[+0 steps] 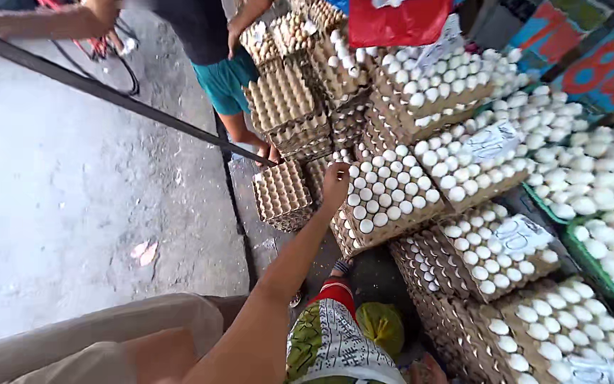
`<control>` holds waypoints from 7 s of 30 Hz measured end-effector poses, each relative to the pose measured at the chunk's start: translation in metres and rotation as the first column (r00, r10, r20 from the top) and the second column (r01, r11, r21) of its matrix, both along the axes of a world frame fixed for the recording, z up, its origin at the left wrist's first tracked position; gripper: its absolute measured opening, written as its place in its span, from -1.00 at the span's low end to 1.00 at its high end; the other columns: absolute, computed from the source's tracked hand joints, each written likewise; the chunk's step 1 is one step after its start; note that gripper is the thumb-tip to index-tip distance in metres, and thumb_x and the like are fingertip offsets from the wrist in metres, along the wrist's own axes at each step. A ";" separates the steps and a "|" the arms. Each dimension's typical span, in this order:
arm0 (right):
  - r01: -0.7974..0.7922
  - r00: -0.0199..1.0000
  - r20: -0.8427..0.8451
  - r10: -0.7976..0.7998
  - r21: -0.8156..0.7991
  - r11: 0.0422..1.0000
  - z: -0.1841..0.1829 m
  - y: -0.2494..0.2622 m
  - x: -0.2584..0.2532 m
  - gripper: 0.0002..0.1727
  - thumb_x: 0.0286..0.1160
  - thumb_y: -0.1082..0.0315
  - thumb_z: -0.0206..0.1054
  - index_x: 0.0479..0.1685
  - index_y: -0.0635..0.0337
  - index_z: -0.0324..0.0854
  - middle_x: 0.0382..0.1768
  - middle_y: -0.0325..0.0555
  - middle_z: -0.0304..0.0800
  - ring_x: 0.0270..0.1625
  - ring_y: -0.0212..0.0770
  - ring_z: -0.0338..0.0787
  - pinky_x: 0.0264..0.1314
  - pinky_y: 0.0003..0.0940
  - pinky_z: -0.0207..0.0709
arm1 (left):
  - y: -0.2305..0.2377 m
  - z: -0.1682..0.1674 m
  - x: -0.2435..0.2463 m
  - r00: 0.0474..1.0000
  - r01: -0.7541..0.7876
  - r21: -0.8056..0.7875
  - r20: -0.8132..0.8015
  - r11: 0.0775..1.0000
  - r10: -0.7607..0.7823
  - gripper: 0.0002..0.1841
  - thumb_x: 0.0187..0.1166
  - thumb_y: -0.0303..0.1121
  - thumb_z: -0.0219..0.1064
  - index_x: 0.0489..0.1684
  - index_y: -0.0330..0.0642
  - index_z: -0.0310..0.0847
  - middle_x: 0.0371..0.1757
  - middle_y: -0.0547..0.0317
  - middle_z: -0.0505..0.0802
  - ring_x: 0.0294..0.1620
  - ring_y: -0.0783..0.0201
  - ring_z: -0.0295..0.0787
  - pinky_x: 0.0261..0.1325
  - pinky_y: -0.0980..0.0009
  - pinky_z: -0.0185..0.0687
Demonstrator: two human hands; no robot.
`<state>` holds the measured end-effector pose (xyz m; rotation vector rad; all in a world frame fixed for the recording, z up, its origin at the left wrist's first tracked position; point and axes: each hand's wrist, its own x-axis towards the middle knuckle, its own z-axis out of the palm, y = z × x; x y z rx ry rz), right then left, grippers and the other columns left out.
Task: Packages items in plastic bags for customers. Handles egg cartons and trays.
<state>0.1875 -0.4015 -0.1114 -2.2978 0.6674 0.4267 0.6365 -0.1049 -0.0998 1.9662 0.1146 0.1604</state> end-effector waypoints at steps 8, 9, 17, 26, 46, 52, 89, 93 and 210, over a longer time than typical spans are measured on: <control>-0.291 0.909 0.214 0.357 -0.285 0.913 0.020 0.011 0.216 -0.37 0.52 0.06 0.40 0.53 0.21 0.57 0.34 0.35 0.68 0.37 0.45 0.66 0.37 0.46 0.51 | 0.069 -0.029 0.040 0.987 -0.145 0.021 -0.066 0.989 0.146 -0.72 0.70 -0.36 0.20 0.24 -0.25 0.67 0.23 -0.10 0.78 0.14 0.12 0.80 0.26 0.11 0.75; -0.304 0.893 0.241 0.381 -0.300 0.904 0.030 0.019 0.241 -0.37 0.54 0.07 0.40 0.56 0.20 0.55 0.37 0.33 0.66 0.40 0.44 0.64 0.38 0.43 0.52 | 0.080 -0.024 0.042 0.988 -0.136 0.046 -0.067 0.990 0.139 -0.71 0.70 -0.36 0.21 0.24 -0.25 0.67 0.25 -0.12 0.78 0.18 0.10 0.79 0.30 0.10 0.74; -0.428 0.696 0.451 0.559 -0.366 0.827 0.036 0.100 0.337 -0.27 0.59 -0.17 0.23 0.61 0.13 0.51 0.52 0.23 0.58 0.61 0.29 0.50 0.62 0.25 0.38 | 0.169 0.029 0.030 0.992 -0.124 0.364 0.035 0.923 0.119 -0.67 0.62 -0.27 0.28 0.24 -0.21 0.68 0.31 -0.16 0.73 0.29 -0.01 0.72 0.38 0.01 0.66; -0.246 0.794 0.323 0.515 -0.605 0.757 -0.006 0.160 0.365 0.00 0.52 -0.52 -0.05 0.88 -0.08 0.16 0.85 0.22 0.07 0.87 0.43 -0.02 0.69 0.66 -0.14 | 0.255 0.042 0.127 0.988 -0.059 0.572 -0.083 0.818 0.129 -0.29 0.40 -0.02 0.55 0.52 -0.17 0.51 0.63 -0.40 0.43 0.55 -0.45 0.43 0.45 -0.40 0.44; -0.256 0.914 0.062 0.400 -0.677 0.690 0.014 0.188 0.409 0.14 0.33 -0.72 -0.17 0.87 -0.18 0.20 0.86 0.07 0.12 0.89 0.33 -0.04 0.73 0.63 -0.22 | 0.356 -0.080 0.354 0.959 0.282 0.782 -0.223 0.556 -0.173 0.11 0.15 0.00 0.70 0.83 -0.03 0.12 0.62 -0.34 0.50 0.62 -0.52 0.31 0.46 -0.59 0.18; -0.116 0.842 0.402 0.359 -0.516 0.849 0.056 0.252 0.456 -0.26 0.52 -0.19 0.23 0.57 0.11 0.57 0.55 0.17 0.58 0.66 0.28 0.46 0.66 0.31 0.31 | 0.405 0.055 0.306 0.993 0.116 0.575 -0.091 0.810 -0.077 0.03 0.25 0.08 0.64 0.82 0.18 0.11 0.42 -0.34 0.67 0.39 -0.49 0.57 0.26 -0.55 0.47; -0.386 0.667 0.744 -0.044 0.395 0.834 0.213 0.357 0.572 -0.73 0.79 0.11 0.19 0.18 0.04 0.64 -0.15 -0.31 0.71 -0.14 -0.41 0.72 -0.06 -0.32 0.69 | 0.422 0.049 0.073 1.000 0.019 -0.957 0.026 0.289 0.017 -0.43 0.38 -0.04 0.49 0.41 0.07 0.57 0.14 0.04 0.88 0.13 0.12 0.86 0.19 0.02 0.80; -0.483 0.599 0.770 0.220 0.129 0.866 0.196 0.399 0.564 -0.68 0.71 0.17 0.23 0.17 0.22 0.66 0.12 0.04 0.71 0.05 -0.12 0.78 0.01 -0.08 0.78 | 0.384 0.066 0.083 0.992 0.085 -0.849 0.021 0.522 -0.127 -0.13 0.54 0.19 0.36 0.83 0.18 0.01 0.48 0.06 0.70 0.43 0.08 0.68 0.43 -0.03 0.67; -0.089 0.855 0.332 -0.398 0.851 0.518 0.160 0.306 0.509 -0.22 0.47 0.55 0.35 0.77 0.13 0.23 0.42 0.04 0.65 0.27 -0.23 0.75 0.38 -0.22 0.64 | 0.337 0.072 0.196 0.837 0.362 -0.614 -0.116 0.701 -0.534 -0.62 0.31 -0.64 0.16 0.09 -0.09 0.50 -0.22 0.38 0.86 -0.19 0.45 0.84 -0.09 0.35 0.85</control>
